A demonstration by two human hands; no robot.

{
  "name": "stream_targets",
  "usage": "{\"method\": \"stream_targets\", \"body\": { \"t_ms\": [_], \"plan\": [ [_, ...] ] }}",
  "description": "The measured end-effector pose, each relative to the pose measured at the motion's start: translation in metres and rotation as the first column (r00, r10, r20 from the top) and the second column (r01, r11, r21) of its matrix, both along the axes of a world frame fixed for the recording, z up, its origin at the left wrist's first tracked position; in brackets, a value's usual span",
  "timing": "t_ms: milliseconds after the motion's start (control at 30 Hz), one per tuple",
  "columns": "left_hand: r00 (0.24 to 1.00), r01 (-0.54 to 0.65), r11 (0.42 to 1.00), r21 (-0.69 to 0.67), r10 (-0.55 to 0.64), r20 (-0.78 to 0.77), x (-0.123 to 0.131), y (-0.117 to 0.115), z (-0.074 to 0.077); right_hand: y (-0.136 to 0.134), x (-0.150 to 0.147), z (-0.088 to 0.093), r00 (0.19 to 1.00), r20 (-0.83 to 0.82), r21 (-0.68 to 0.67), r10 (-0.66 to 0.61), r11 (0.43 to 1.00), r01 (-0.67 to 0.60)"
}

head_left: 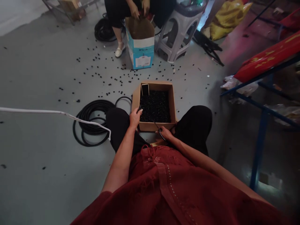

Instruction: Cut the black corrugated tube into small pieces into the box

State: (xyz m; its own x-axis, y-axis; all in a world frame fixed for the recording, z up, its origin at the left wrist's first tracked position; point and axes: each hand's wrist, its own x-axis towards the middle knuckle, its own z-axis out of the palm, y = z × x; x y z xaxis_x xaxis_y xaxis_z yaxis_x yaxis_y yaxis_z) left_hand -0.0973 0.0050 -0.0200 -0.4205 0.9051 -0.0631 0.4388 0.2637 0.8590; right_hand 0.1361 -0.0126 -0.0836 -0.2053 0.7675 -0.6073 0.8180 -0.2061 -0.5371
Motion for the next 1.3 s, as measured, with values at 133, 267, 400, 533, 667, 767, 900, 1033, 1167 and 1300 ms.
{"method": "stream_targets", "body": {
  "t_ms": [133, 267, 400, 533, 667, 767, 900, 1033, 1167, 1300],
  "plan": [
    [1.000, -0.025, 1.000, 0.007, 0.025, 0.009, -0.014, -0.003, 0.002, 0.002, -0.005, 0.003, 0.997, -0.049, 0.003, -0.067, 0.998, 0.068],
    [0.999, -0.051, 0.999, 0.005, 0.051, 0.004, -0.019, 0.002, 0.004, 0.004, -0.006, 0.004, 0.985, -0.130, -0.037, -0.117, 0.993, 0.113],
    [0.999, -0.044, 0.999, -0.024, 0.044, 0.008, -0.009, 0.012, 0.007, 0.004, 0.003, 0.001, 0.959, -0.228, -0.092, -0.170, 0.984, 0.152],
    [0.999, 0.022, 0.999, -0.038, -0.021, 0.024, 0.016, 0.023, 0.004, 0.009, 0.014, -0.007, 0.920, -0.304, -0.140, -0.247, 0.967, 0.214],
    [0.993, 0.052, 0.998, -0.020, -0.050, 0.103, 0.054, 0.025, -0.004, 0.015, 0.025, -0.013, 0.859, -0.370, -0.199, -0.354, 0.933, 0.299],
    [0.984, 0.095, 0.995, -0.032, -0.088, 0.154, 0.079, 0.018, -0.007, 0.015, 0.032, -0.012, 0.804, -0.412, -0.237, -0.429, 0.903, 0.360],
    [0.972, 0.140, 0.989, -0.046, -0.129, 0.195, 0.088, 0.007, -0.008, 0.014, 0.034, -0.002, 0.758, -0.442, -0.259, -0.479, 0.878, 0.403],
    [0.968, 0.103, 0.994, -0.031, -0.093, 0.232, 0.077, 0.001, -0.007, 0.012, 0.024, 0.009, 0.765, -0.440, -0.255, -0.470, 0.882, 0.395],
    [0.953, 0.088, 0.996, 0.003, -0.085, 0.291, 0.069, -0.002, -0.007, 0.003, 0.013, 0.011, 0.796, -0.423, -0.247, -0.433, 0.900, 0.358],
    [0.946, 0.070, 0.997, 0.016, -0.072, 0.315, 0.071, 0.000, -0.009, -0.004, 0.014, 0.009, 0.800, -0.424, -0.253, -0.425, 0.904, 0.346]
  ]
}}
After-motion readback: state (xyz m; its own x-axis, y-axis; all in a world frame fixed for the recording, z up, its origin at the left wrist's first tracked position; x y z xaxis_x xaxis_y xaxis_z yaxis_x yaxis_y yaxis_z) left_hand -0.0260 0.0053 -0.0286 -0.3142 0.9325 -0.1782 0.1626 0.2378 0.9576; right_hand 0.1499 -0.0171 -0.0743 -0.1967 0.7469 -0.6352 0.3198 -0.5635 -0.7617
